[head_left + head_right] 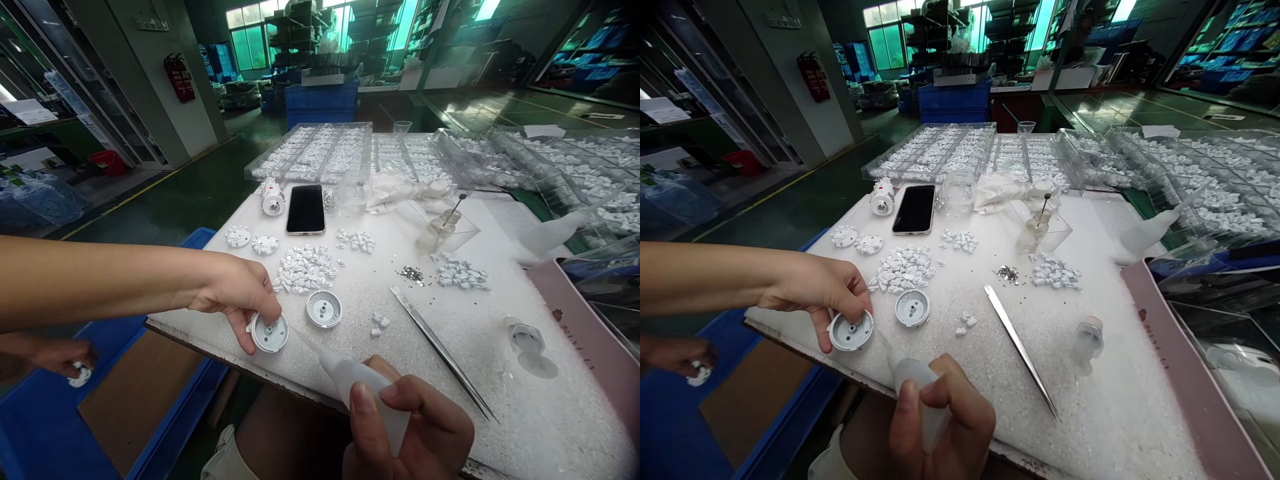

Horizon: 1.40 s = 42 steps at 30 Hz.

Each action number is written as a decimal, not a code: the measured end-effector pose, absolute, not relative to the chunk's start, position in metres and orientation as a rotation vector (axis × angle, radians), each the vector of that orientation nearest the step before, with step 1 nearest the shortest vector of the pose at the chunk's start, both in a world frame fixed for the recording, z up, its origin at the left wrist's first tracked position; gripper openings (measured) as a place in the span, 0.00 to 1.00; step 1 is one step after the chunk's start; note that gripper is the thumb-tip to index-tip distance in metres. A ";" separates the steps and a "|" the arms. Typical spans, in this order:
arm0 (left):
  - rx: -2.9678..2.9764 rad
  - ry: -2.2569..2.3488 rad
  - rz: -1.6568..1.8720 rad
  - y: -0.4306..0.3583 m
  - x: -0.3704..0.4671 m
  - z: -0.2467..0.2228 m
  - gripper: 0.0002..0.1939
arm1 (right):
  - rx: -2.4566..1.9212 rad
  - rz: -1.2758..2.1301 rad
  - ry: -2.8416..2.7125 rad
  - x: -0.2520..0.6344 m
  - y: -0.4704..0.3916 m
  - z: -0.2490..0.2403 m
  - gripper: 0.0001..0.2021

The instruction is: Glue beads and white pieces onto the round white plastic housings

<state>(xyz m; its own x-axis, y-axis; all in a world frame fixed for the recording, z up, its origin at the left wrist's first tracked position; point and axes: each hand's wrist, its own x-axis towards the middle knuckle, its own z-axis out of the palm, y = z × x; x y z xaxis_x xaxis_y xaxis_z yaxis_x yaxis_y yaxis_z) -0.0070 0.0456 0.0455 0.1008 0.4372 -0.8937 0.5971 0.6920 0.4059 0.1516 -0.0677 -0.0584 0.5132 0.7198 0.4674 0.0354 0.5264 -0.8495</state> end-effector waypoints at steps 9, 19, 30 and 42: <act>0.896 1.509 -0.133 0.046 -0.010 0.043 0.04 | -0.957 0.506 -1.002 0.155 -0.070 -0.063 0.10; 0.925 1.481 -0.091 0.040 -0.013 0.042 0.04 | -0.862 0.700 -0.905 0.172 -0.064 -0.057 0.08; 0.986 1.370 0.132 0.024 -0.029 0.030 0.06 | -1.197 0.793 -0.808 0.182 -0.041 -0.033 0.19; 1.002 1.271 0.185 0.020 -0.040 0.026 0.07 | -1.676 0.605 -1.501 0.203 0.011 -0.025 0.23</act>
<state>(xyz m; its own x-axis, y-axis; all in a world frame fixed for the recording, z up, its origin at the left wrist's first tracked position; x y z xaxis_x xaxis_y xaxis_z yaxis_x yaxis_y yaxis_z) -0.0403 0.0200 0.0258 0.3420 0.6213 -0.7050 0.3947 0.5859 0.7078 0.2029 0.0110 -0.0253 0.1855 0.9708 0.1523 0.5937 0.0128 -0.8046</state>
